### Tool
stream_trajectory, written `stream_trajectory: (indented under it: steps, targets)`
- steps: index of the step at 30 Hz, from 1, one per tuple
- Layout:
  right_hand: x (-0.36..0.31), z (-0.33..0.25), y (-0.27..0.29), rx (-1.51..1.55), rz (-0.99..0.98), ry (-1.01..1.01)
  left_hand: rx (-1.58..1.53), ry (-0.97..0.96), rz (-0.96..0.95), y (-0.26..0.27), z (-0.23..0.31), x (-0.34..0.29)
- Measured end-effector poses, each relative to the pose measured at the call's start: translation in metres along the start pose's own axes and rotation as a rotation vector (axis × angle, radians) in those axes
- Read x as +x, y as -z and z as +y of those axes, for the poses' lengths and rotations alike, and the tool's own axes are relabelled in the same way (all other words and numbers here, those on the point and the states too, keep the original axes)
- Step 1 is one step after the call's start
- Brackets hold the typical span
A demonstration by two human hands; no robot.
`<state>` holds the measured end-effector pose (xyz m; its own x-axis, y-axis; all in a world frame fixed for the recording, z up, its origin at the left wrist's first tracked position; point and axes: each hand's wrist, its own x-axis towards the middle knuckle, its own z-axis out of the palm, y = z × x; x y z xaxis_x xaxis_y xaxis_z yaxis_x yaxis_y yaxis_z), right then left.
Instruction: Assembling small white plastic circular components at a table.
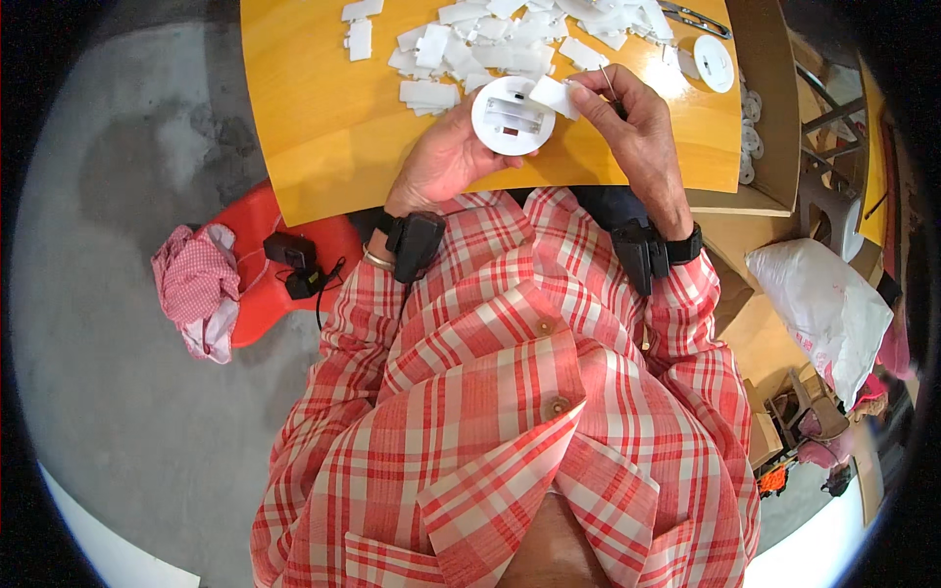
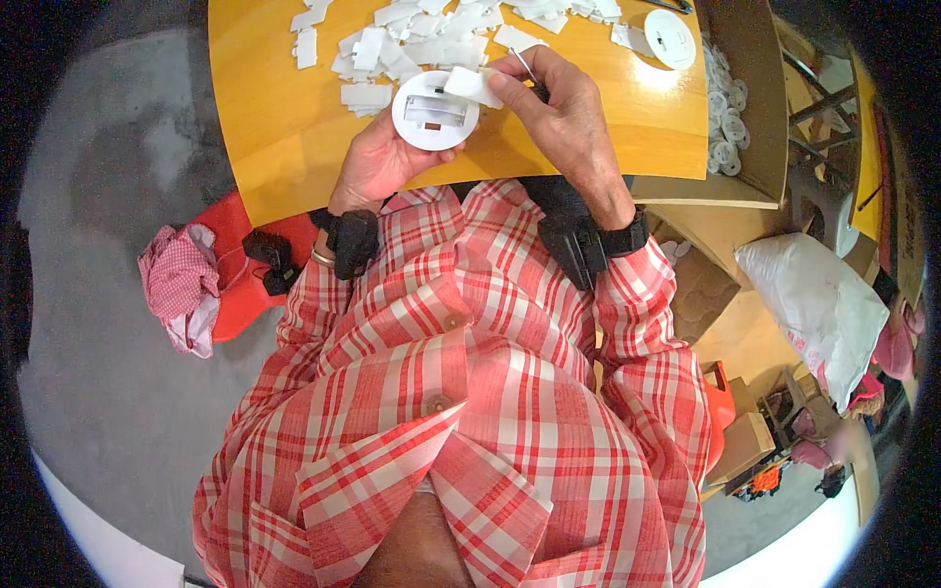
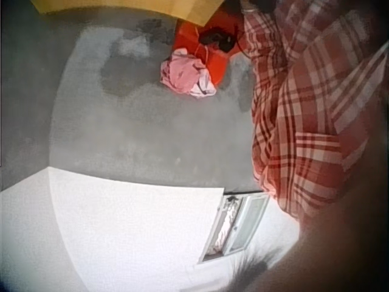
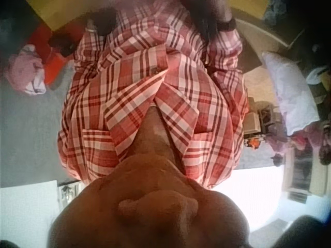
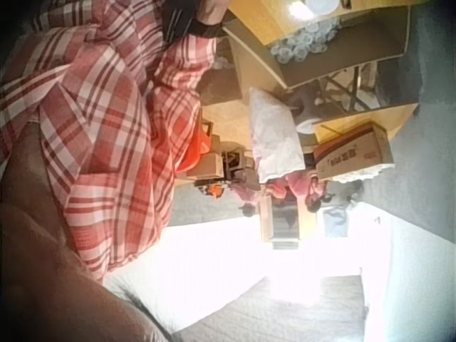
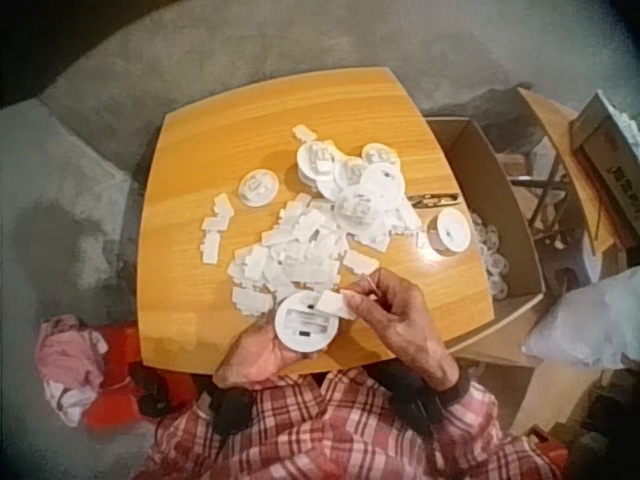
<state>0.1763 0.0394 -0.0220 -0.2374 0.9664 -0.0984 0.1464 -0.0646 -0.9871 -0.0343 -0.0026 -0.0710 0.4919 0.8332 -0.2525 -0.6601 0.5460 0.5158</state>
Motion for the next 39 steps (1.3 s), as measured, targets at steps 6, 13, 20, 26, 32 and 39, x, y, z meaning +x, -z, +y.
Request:
stream_trajectory:
  steps: [6,13,20,26,32,39]
  targets:
    - [-0.009,-0.002,-0.033,-0.095,-0.030,0.010,-0.088,0.007,0.031,0.017,-0.005,-0.011]
    - [-0.013,0.000,-0.043,-0.285,0.039,0.173,-0.065,0.006,0.043,0.018,-0.007,-0.016]
    - [-0.009,0.005,-0.044,-0.298,0.104,0.261,-0.018,-0.020,0.020,0.020,-0.005,-0.015]
    - [-0.012,0.004,-0.027,0.130,0.124,-0.051,0.003,-0.025,0.012,0.017,-0.003,-0.021]
    - [-0.020,0.006,-0.011,0.282,0.026,-0.266,0.062,-0.101,-0.011,0.015,0.001,-0.025]
    - [-0.028,0.002,-0.011,0.268,-0.136,-0.335,0.041,-0.181,-0.060,0.011,0.001,-0.011]
